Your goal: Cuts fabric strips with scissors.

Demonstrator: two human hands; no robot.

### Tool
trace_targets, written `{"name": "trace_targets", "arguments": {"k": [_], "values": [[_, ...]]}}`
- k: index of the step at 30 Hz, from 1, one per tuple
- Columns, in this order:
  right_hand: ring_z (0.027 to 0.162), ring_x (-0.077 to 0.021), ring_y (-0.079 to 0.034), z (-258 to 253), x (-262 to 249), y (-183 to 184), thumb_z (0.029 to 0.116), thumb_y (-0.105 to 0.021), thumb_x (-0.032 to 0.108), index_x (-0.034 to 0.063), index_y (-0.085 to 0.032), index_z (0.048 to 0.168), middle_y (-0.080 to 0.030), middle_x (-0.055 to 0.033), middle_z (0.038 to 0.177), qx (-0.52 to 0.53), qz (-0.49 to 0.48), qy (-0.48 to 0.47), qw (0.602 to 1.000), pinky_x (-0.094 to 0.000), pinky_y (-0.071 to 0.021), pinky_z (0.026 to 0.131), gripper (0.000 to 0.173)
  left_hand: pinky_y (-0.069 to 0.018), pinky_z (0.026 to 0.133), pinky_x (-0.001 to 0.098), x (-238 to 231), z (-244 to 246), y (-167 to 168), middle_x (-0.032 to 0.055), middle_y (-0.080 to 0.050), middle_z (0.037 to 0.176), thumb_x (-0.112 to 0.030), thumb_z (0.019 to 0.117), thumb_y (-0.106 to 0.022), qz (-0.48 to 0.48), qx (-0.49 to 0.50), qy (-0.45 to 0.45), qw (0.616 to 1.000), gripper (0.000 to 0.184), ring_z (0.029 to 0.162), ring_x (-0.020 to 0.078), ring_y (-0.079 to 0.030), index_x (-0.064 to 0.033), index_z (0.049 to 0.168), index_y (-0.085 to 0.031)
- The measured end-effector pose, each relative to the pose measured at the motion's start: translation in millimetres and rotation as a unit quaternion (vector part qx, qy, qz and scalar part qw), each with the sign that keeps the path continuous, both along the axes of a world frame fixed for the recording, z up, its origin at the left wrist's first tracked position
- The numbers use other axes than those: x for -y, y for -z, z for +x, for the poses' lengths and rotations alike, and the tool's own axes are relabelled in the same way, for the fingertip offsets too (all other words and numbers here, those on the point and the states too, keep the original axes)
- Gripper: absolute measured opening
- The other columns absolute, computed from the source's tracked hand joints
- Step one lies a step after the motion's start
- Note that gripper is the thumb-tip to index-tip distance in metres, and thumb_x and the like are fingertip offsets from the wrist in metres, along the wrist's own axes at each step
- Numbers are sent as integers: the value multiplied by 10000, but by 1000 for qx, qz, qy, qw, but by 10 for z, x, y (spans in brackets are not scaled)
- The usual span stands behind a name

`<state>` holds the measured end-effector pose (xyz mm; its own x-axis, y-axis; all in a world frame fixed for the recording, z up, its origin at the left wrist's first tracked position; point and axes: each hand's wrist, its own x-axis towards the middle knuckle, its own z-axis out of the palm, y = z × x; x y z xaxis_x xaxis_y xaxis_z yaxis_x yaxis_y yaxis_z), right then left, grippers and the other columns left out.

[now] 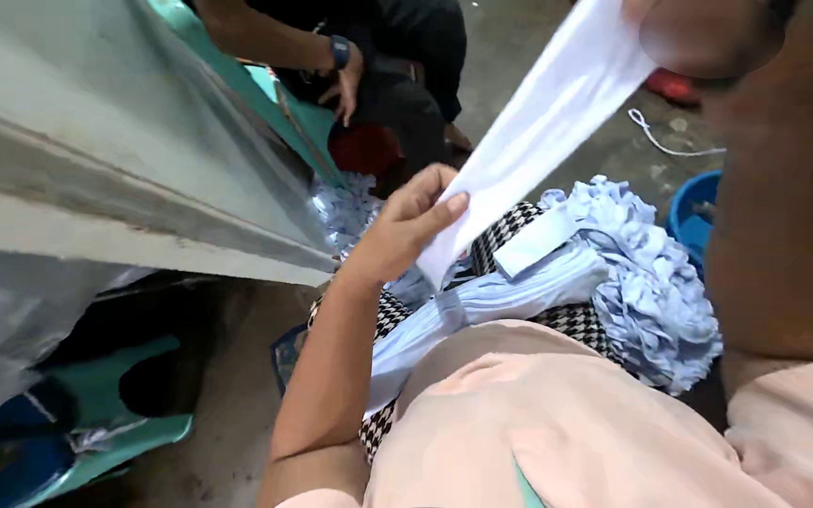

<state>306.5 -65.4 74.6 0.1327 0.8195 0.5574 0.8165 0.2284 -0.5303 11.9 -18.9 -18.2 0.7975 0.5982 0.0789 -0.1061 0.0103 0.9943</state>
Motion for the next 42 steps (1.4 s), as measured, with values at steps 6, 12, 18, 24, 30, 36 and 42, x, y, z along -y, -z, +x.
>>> {"name": "trace_targets", "arguments": {"k": [6, 12, 18, 24, 30, 36, 42], "values": [[684, 15, -582, 468, 388, 1174, 838, -721, 64, 82, -561, 1061, -582, 76, 805, -361, -168, 5, 917, -188, -535, 657, 276, -542, 525, 217, 261, 386, 236, 34, -668, 831, -190, 1078, -468, -138, -190, 17, 972, 201, 592, 69, -611, -82, 1163, -616], [664, -47, -564, 739, 414, 1830, 928, -670, 54, 35, -566, 1071, -592, 0, 806, -453, -311, 8, 835, -233, -511, 635, 177, -556, 568, 241, 324, 654, 423, 38, -650, 820, -192, 1062, -510, -185, -273, 2, 944, 152, 613, 88, -617, -83, 1125, -595], [682, -120, -585, 822, 331, 2172, 916, -712, 87, 0, -561, 1060, -609, -64, 828, -477, -364, -23, 800, -317, -536, 666, 226, -556, 592, 263, 386, 725, 570, 58, -648, 822, -180, 1066, -499, -192, -309, -30, 931, 151, 638, 110, -621, -68, 1124, -581], [690, -135, -613, 895, 353, 2258, 930, -710, 84, -13, -559, 1078, -617, -78, 837, -492, -368, -41, 788, -323, -560, 672, 232, -573, 617, 283, 441, 769, 639, 59, -666, 857, -173, 1059, -494, -172, -324, -40, 930, 174, 674, 122, -644, -62, 1156, -586], [737, -174, -560, 858, 343, 2402, 928, -741, 126, -29, -547, 1103, -581, -113, 882, -442, -396, -27, 805, -378, -507, 700, 304, -590, 671, 343, 472, 777, 880, 91, -670, 898, -178, 1046, -555, -122, -368, -63, 920, 196, 727, 164, -665, -34, 1177, -580], [794, -222, -566, 820, 391, 2466, 971, -710, 206, -29, -552, 1150, -586, -142, 918, -416, -421, -41, 805, -441, -499, 756, 335, -600, 826, 399, 522, 783, 1068, 133, -664, 1126, -240, 1021, -587, -160, -366, -70, 914, 433, 932, 210, -691, -56, 1394, -466], [766, -174, -557, 804, 362, 2370, 952, -704, 135, -29, -569, 1108, -583, -110, 886, -443, -394, -61, 803, -388, -495, 725, 263, -598, 811, 378, 419, 786, 1012, 111, -703, 1012, -177, 1046, -528, -208, -323, -46, 922, 293, 878, 182, -697, -39, 1303, -556]]}}
